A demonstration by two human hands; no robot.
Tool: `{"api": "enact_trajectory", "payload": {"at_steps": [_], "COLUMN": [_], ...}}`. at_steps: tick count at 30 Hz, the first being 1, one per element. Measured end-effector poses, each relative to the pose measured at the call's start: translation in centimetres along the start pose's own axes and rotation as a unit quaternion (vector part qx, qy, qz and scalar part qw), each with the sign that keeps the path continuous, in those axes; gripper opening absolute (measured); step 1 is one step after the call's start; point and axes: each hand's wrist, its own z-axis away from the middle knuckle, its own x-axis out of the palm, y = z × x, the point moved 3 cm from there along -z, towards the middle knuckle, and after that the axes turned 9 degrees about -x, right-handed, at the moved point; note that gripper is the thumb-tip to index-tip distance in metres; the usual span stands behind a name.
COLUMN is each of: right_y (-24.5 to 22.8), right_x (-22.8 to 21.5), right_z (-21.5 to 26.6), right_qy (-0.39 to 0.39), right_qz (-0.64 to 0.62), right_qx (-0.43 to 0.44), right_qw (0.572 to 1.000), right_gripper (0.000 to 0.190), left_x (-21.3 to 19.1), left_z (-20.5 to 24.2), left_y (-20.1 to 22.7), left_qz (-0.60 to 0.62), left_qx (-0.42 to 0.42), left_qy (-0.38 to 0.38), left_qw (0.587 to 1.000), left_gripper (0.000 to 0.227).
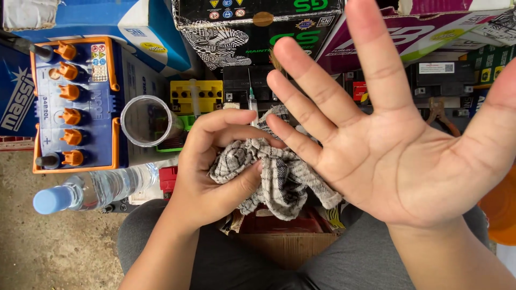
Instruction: Adding liquid to a battery using a syringe and cleaning up with a cloth
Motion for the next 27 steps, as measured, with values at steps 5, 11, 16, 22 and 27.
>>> {"api": "enact_trajectory", "payload": {"at_steps": [5, 11, 16, 22, 27], "right_y": [2.0, 6.3, 6.8, 6.0, 5.4], "right_x": [-1.2, -2.6, -1.2, -0.8, -0.4], "right_z": [0.6, -0.3, -0.4, 0.5, 0.9], "right_qy": [-0.123, -0.203, -0.225, -0.284, -0.26], "right_qz": [0.791, 0.935, 0.931, 0.923, 0.928], "right_qx": [-0.076, -0.16, -0.206, -0.127, -0.159], "right_qw": [0.594, 0.241, 0.202, 0.228, 0.214], "right_gripper": [0.084, 0.054, 0.017, 0.014, 0.024], "left_x": [0.0, -0.1, -0.9, -1.8, -1.6], "left_z": [-0.4, -0.5, -0.8, -1.8, -1.6], "left_y": [-0.7, -1.3, -1.5, -0.2, 0.1], "left_qz": [0.081, 0.375, 0.516, 0.629, 0.633], "left_qx": [-0.069, -0.107, -0.151, -0.173, -0.189], "left_qy": [0.076, 0.009, 0.014, 0.081, 0.1], "left_qw": [0.991, 0.921, 0.843, 0.753, 0.744], "left_gripper": [0.064, 0.093, 0.101, 0.107, 0.108]}}
